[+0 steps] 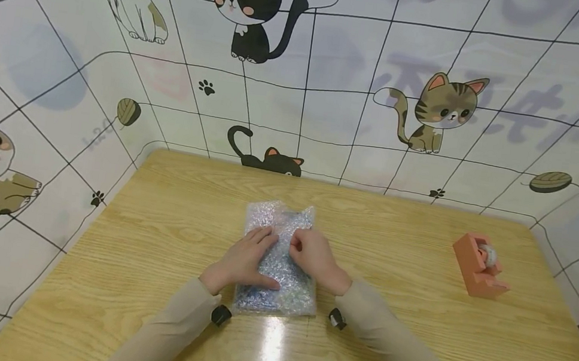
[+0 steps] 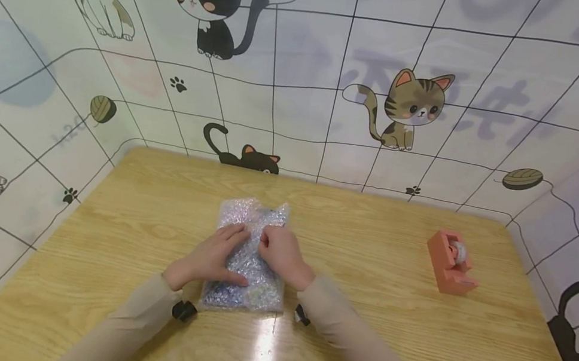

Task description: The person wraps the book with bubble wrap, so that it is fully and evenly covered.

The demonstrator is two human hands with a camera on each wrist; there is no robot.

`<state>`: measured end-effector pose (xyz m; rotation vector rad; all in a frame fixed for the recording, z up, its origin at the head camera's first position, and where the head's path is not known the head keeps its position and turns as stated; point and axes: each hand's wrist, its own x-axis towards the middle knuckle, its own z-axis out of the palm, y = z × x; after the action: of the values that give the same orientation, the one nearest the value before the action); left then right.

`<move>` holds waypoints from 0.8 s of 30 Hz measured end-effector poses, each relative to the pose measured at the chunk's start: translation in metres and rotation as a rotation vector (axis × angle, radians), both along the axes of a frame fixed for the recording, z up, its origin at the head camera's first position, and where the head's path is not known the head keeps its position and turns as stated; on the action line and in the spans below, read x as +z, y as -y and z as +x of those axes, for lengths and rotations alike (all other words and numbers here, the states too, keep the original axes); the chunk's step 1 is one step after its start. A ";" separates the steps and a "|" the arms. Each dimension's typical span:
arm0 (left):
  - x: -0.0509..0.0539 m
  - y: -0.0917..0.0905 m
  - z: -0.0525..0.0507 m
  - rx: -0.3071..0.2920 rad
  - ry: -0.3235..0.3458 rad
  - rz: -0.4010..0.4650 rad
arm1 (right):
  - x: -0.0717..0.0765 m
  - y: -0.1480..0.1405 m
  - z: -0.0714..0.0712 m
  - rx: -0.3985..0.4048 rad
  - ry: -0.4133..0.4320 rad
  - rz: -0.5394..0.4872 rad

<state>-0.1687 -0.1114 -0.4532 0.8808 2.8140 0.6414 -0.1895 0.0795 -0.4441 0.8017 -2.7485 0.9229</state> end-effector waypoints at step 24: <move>0.000 0.000 0.002 -0.019 -0.003 0.025 | -0.004 -0.002 0.001 0.147 -0.113 0.165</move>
<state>-0.1669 -0.1113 -0.4533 0.9127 2.8025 0.6744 -0.1883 0.0814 -0.4484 1.0616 -2.7222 0.6572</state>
